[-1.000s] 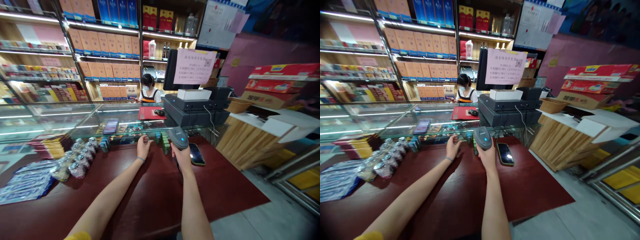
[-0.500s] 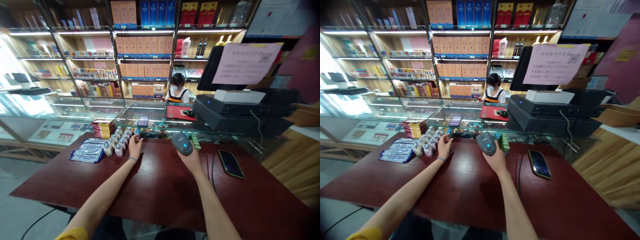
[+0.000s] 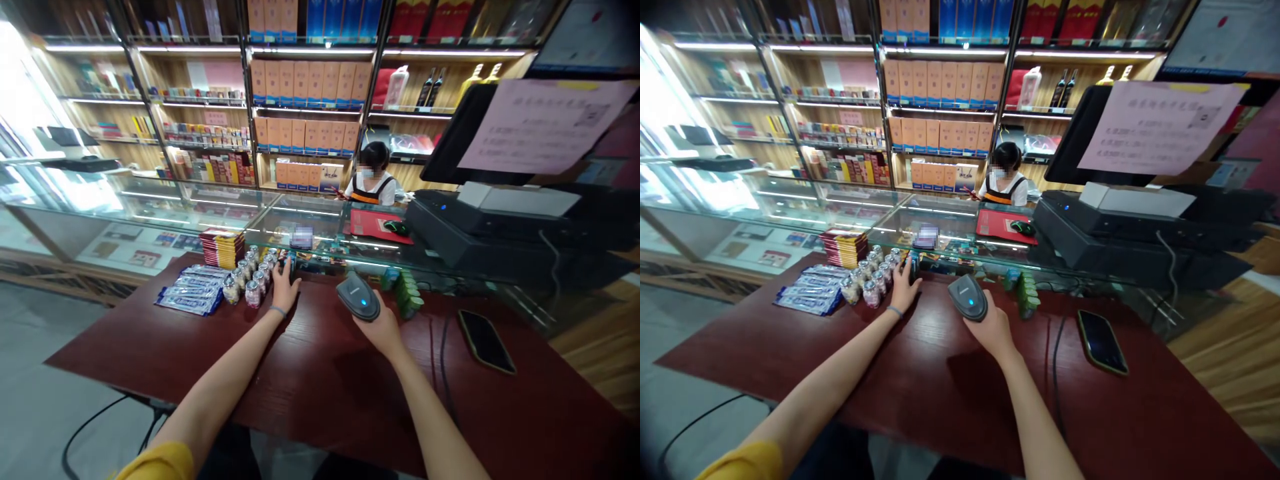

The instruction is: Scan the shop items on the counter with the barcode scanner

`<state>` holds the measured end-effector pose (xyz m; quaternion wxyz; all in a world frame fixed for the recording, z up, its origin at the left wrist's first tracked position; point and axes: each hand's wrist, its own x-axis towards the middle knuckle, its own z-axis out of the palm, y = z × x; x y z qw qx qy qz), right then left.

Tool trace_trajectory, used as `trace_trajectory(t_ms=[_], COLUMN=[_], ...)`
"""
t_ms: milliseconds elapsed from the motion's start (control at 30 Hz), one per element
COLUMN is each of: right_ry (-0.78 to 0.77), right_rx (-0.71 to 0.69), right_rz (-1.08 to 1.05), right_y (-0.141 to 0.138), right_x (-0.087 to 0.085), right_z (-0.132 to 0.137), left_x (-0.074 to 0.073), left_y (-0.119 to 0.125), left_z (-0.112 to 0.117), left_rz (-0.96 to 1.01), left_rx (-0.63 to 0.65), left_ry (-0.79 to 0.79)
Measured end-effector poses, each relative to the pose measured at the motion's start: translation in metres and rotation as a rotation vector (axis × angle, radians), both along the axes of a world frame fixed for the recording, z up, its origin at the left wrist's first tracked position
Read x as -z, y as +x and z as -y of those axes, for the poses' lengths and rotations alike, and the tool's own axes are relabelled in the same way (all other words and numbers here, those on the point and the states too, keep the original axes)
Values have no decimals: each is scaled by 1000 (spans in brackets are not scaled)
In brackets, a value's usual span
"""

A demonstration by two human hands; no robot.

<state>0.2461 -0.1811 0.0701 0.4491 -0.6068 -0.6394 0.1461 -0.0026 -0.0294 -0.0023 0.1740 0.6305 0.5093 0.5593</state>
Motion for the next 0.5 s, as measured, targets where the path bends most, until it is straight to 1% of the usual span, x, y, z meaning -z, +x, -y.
trace_trajectory(t_ms=[133,200,367,433,500], right_ry=[-14,-28,-49,-43,-28], right_rx=[-6,2,-2,-3,20], right_rz=[-6,9,45,62,99], right_y=[2,2,2,3,5], right_x=[5,6,5,4,3], right_z=[-2,-3,-4,-3,-1], left_x=[1,1,-1,-3,-5], left_y=[0,-2,-5,-6,-5], left_z=[-3,-4,-3,-2,1], left_rz=[15,16,-3,8,44], left_rx=[86,81,7,5,35], left_ry=[0,14,31,34,38])
